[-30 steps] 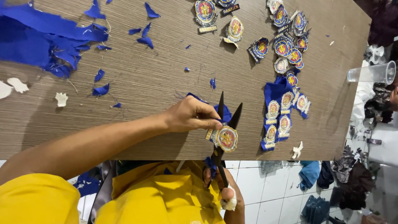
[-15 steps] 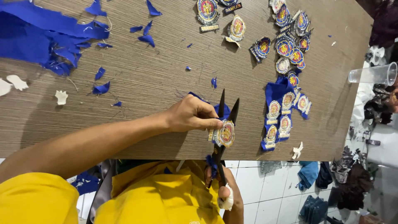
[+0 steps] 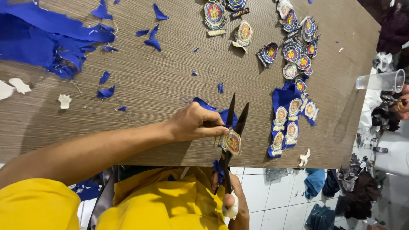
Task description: Trimming excess fabric from embroidered patches using scissors
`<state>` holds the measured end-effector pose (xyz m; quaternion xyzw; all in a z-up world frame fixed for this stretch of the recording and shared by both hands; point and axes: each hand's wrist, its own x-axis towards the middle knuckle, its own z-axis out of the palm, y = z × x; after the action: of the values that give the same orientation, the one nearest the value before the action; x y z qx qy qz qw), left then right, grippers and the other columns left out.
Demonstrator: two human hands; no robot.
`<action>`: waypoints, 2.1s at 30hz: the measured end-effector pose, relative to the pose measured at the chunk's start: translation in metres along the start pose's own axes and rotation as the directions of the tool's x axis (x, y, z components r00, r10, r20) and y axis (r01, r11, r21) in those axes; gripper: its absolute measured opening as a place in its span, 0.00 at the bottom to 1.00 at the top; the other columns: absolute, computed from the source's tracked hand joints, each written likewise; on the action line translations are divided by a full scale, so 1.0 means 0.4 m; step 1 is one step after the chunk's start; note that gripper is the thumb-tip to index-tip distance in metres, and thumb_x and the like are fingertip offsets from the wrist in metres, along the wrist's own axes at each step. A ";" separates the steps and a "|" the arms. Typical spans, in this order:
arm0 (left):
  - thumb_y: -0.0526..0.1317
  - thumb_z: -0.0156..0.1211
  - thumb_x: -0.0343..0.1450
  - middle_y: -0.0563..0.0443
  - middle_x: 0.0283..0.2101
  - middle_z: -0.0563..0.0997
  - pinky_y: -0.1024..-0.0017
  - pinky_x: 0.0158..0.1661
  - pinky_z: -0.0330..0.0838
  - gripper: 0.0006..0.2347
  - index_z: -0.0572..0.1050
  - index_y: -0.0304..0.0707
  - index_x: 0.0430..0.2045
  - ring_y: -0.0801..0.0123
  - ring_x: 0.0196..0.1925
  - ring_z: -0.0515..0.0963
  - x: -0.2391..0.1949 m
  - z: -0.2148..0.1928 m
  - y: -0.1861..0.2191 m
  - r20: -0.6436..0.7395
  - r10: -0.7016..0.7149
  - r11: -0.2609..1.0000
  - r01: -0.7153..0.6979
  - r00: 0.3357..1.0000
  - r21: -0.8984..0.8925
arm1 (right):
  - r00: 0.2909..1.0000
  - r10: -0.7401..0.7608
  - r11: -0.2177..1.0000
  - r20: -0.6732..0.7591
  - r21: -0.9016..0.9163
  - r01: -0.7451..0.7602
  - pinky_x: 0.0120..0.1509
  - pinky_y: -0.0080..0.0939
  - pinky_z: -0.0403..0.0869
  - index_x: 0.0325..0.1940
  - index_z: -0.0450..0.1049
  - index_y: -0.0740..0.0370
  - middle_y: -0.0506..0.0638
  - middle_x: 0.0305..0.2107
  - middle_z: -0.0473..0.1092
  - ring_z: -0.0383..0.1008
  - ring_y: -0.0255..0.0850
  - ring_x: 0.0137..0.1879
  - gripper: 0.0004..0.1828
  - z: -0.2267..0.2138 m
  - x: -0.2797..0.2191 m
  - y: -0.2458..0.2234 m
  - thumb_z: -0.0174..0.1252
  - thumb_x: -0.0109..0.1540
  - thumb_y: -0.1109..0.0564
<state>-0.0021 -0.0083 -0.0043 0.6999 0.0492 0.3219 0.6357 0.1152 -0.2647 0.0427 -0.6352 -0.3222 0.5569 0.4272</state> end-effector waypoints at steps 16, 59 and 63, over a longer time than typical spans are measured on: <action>0.46 0.68 0.70 0.60 0.15 0.78 0.77 0.21 0.59 0.11 0.81 0.41 0.20 0.84 0.18 0.66 -0.005 0.010 0.028 -0.034 -0.160 0.986 0.158 0.987 -0.058 | 0.983 -0.035 0.934 -0.179 -0.357 -0.031 0.29 0.35 0.69 0.27 0.70 0.61 0.47 0.17 0.70 0.71 0.35 0.24 0.57 0.073 0.008 -0.016 0.40 0.44 0.02; 0.44 0.67 0.70 0.64 0.18 0.72 0.77 0.24 0.56 0.08 0.85 0.43 0.37 0.84 0.22 0.64 -0.002 0.026 0.008 -0.006 -0.313 0.944 0.310 0.950 -0.118 | 0.865 0.120 0.986 -0.488 0.158 -0.047 0.13 0.39 0.67 0.31 0.68 0.70 0.55 0.10 0.64 0.65 0.41 0.13 0.41 0.053 0.002 0.106 0.65 0.46 0.26; 0.42 0.67 0.70 0.65 0.16 0.69 0.78 0.24 0.54 0.06 0.86 0.43 0.35 0.84 0.21 0.61 0.001 0.021 0.012 0.004 -0.334 0.930 0.330 0.943 -0.161 | 0.802 0.254 0.942 -0.541 0.327 -0.078 0.14 0.43 0.65 0.34 0.68 0.69 0.54 0.14 0.62 0.63 0.43 0.15 0.41 0.018 -0.016 0.116 0.66 0.44 0.27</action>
<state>0.0008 -0.0161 0.0003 0.6248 0.1482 0.2208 0.7341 0.1038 -0.2888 0.0037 -0.7303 -0.0359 0.4152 0.5413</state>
